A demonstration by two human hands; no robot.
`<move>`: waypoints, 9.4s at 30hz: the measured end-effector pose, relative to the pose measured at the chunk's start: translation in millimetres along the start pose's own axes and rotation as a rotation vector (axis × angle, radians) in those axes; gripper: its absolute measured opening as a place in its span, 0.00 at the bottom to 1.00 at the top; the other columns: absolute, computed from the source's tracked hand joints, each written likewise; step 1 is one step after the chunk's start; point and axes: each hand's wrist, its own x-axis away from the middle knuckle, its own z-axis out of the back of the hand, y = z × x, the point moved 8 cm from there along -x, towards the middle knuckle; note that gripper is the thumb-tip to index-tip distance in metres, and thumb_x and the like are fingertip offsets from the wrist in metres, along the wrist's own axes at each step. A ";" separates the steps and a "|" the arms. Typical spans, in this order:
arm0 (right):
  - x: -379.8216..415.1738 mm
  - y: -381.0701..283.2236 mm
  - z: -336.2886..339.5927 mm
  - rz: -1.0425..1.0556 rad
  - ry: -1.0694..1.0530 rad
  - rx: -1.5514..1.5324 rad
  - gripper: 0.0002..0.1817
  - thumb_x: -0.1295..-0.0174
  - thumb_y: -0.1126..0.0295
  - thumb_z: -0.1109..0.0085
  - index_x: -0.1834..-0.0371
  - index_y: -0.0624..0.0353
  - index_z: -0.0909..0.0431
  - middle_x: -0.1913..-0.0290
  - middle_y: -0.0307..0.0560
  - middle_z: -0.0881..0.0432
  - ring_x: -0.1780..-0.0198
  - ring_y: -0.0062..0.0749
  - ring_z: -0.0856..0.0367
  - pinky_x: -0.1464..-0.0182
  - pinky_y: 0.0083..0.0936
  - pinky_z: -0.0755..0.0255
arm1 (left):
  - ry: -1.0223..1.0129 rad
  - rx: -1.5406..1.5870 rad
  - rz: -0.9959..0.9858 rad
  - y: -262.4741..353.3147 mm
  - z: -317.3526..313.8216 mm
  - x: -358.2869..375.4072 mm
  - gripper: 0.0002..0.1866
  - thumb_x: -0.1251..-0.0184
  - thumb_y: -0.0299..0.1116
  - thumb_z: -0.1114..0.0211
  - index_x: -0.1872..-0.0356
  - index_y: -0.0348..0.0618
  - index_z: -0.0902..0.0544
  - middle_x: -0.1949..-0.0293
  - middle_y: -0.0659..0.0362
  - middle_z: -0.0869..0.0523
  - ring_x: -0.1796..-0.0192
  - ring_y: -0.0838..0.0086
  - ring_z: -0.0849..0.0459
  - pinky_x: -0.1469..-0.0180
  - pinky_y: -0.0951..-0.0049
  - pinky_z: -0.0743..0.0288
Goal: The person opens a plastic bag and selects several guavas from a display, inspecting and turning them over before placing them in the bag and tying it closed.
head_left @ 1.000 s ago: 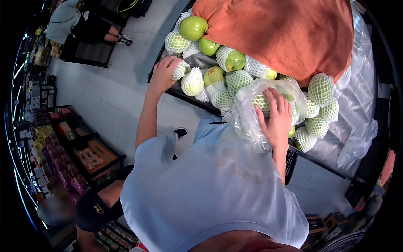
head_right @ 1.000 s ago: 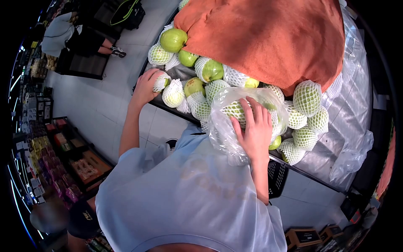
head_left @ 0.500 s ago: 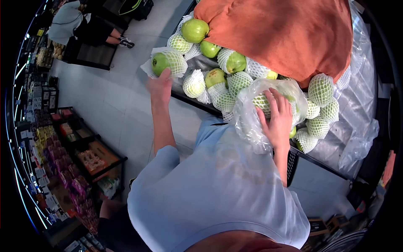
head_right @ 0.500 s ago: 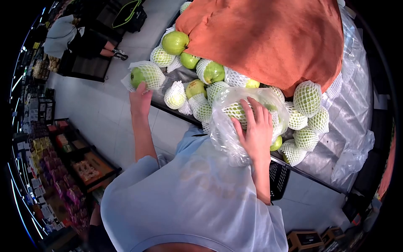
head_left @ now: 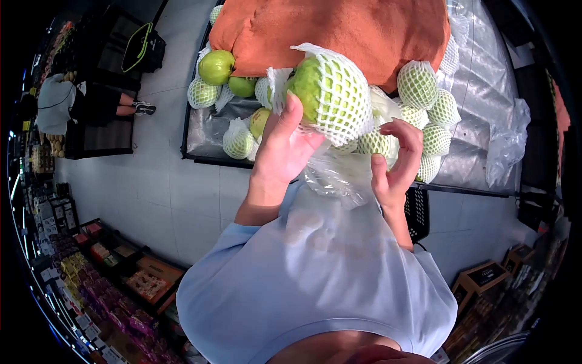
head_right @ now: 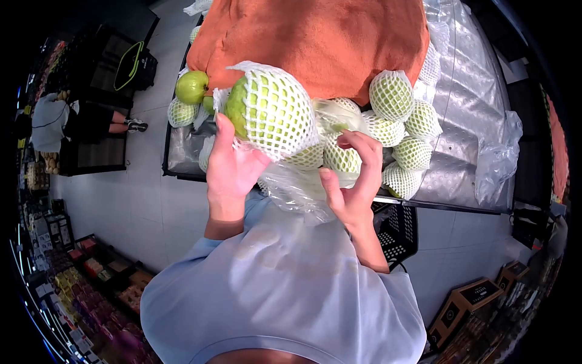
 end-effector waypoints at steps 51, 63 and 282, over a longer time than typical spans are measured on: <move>-10.9 -4.0 -40.0 -0.103 -0.424 0.097 0.43 0.63 0.76 0.23 0.35 0.53 0.28 0.30 0.53 0.33 0.29 0.55 0.34 0.30 0.46 0.35 | 0.214 -1.009 -0.068 14.3 13.0 -16.3 0.15 0.20 0.34 0.45 0.54 0.31 0.14 0.84 0.70 0.32 0.83 0.91 0.39 0.81 0.84 0.47; -8.4 -35.7 -34.0 0.083 -0.828 0.065 0.47 0.55 0.64 0.25 0.26 0.46 0.35 0.32 0.45 0.29 0.41 0.47 0.27 0.37 0.42 0.30 | 0.141 -0.892 -0.137 13.4 -26.7 -32.5 0.14 0.21 0.32 0.44 0.56 0.29 0.15 0.85 0.71 0.32 0.83 0.91 0.40 0.81 0.84 0.49; -63.9 -56.1 -7.4 0.405 -0.500 -0.803 0.15 0.26 0.58 0.45 0.61 0.60 0.25 0.62 0.45 0.32 0.79 0.23 0.33 0.77 0.25 0.32 | -0.901 -2.694 -0.499 -47.5 81.9 -7.0 0.30 0.42 0.34 0.33 0.35 0.58 0.28 0.40 0.56 0.28 0.33 0.58 0.31 0.39 0.48 0.36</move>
